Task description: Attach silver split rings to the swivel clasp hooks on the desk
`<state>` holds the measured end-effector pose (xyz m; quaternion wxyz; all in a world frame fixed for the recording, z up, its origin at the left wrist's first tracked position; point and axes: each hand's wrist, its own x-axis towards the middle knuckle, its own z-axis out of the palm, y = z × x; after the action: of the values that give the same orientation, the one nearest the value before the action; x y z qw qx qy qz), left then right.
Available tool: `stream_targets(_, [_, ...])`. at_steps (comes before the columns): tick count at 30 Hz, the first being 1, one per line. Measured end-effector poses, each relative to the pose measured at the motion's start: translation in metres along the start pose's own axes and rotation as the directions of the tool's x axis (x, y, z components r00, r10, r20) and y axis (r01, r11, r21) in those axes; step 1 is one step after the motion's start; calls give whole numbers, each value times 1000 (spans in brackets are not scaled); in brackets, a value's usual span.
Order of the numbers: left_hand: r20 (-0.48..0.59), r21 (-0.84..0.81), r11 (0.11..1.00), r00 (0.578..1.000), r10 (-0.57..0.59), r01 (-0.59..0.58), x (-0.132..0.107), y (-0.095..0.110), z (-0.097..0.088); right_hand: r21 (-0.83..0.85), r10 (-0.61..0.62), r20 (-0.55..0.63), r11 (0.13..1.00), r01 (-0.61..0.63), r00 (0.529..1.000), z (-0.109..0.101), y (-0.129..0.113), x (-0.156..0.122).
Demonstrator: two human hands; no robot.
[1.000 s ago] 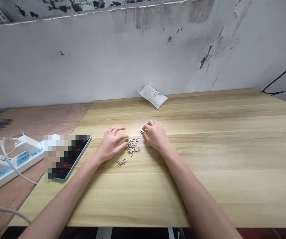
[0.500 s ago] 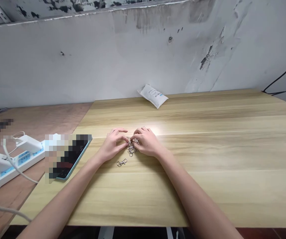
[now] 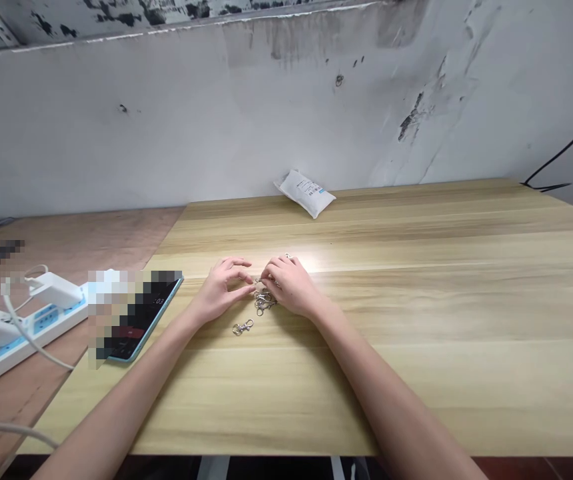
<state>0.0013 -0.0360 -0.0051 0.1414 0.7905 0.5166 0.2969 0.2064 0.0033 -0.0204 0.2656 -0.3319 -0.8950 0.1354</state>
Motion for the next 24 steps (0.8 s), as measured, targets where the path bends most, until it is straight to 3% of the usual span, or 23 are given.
stream_targets(5, [-26, 12, 1000, 1000, 17, -17, -1, 3, -1, 179, 48, -29, 983, -43, 998, -2, -6, 0])
stream_targets(12, [-54, -3, 999, 998, 39, -39, -1, 8, -1, 431, 141, -40, 896, -110, 989, 0, -11, 1])
stream_targets(24, [-72, 9, 999, 996, 46, -45, -2, 10, -1, 389, 142, -50, 915, -112, 989, 1, -12, 1])
